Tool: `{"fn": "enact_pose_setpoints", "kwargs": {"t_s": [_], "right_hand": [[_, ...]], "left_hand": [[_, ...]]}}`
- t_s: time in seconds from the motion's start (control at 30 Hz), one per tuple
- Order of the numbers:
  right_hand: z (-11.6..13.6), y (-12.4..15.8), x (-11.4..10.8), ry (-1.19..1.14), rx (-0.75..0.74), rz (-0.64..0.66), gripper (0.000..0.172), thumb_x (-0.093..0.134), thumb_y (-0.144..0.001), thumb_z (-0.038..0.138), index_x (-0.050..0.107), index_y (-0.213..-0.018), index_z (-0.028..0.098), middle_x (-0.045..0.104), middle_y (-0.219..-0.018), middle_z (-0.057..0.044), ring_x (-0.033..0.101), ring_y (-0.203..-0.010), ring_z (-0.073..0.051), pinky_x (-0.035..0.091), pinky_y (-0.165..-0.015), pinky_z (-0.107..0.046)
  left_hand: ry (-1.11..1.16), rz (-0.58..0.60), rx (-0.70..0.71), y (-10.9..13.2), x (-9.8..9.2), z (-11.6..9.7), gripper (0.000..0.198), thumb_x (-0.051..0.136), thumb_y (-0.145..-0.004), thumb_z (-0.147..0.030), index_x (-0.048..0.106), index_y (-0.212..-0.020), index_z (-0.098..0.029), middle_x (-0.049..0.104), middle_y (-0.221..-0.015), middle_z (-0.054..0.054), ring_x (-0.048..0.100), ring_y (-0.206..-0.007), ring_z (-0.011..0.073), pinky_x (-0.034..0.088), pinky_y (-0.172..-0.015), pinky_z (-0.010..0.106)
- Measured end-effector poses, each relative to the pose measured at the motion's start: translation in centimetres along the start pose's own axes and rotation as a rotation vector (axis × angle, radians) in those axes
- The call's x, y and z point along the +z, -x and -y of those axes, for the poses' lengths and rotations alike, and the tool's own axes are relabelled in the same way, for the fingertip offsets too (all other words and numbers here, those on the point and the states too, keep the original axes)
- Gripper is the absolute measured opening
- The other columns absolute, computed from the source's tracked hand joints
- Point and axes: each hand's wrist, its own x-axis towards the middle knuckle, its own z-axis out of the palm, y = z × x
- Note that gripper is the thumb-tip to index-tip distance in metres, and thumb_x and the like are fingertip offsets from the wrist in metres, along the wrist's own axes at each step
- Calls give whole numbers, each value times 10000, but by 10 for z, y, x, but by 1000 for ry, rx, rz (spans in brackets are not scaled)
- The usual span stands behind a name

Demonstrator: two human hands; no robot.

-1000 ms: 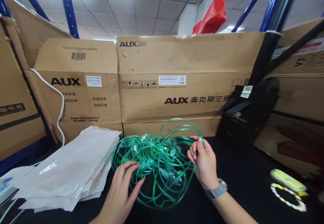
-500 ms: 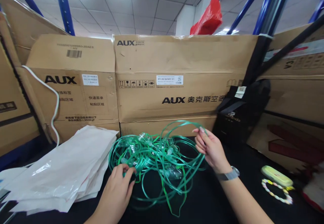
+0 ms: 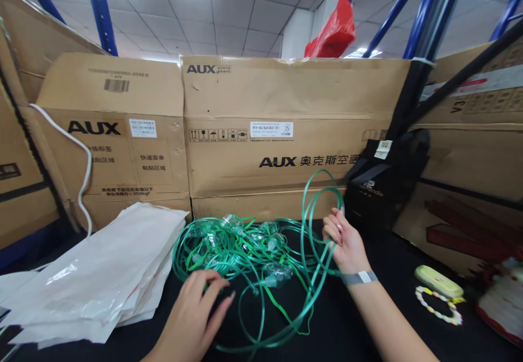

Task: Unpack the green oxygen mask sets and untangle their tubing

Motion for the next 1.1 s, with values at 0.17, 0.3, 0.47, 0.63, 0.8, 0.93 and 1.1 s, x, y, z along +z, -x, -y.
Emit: {"fn": "enact_pose_setpoints", "kwargs": {"t_s": [0.17, 0.3, 0.47, 0.63, 0.8, 0.93, 1.1], "right_hand": [[-19, 4, 5, 15, 72, -8, 172, 452, -898, 181, 518, -742, 154, 346, -451, 87, 265, -306, -18, 247, -245, -87], [-15, 3, 6, 4, 59, -35, 273, 339, -939, 173, 515, -733, 142, 346, -446, 83, 268, -300, -18, 245, -247, -91], [9, -2, 2, -20, -34, -77, 395, 210, -962, 156, 506, -702, 137, 326, -424, 83, 273, -287, -19, 242, -250, -98], [17, -4, 1, 44, -113, -128, 248, 370, -926, 191, 568, -794, 122, 362, -451, 83, 297, -304, -17, 256, -264, -92], [13, -8, 4, 326, -285, -368, 213, 480, -870, 271, 621, -820, 119, 599, -709, -11, 525, -511, -40, 454, -457, -133], [10, -8, 2, 556, -553, -416, 292, 575, -779, 423, 630, -772, 136, 631, -819, -32, 564, -611, -64, 484, -539, -166], [-10, 1, 9, 649, -437, -252, 395, 588, -708, 552, 578, -809, 171, 612, -733, -16, 539, -492, -93, 412, -371, -186]], "left_hand": [[26, 158, 399, -2, 4, -21, 442, 562, -787, -419, 471, -1183, -243, 557, -950, 82, 571, -831, 191, 513, -688, 292], [-26, 263, 316, 0, 7, -20, 148, 553, -792, -273, 581, -925, -215, 555, -790, 43, 553, -695, 171, 486, -593, 273], [-74, 279, 151, -2, -5, -7, 97, 500, -830, -237, 552, -758, -197, 546, -769, 34, 533, -714, 182, 458, -629, 303], [-102, 294, 107, -7, -12, 2, 200, 478, -852, -235, 543, -669, -188, 529, -733, 21, 524, -694, 172, 433, -607, 288], [-145, 282, 32, -5, -9, 10, 199, 503, -840, -252, 585, -671, -187, 528, -752, 31, 530, -723, 186, 445, -643, 315], [-99, 290, 25, -2, -7, 9, 230, 577, -776, -401, 603, -698, -187, 534, -784, 37, 536, -749, 202, 462, -661, 337], [-12, 274, 50, 1, -4, 2, 359, 658, -652, -513, 616, -802, -190, 528, -858, 47, 530, -768, 205, 472, -658, 340]]}}
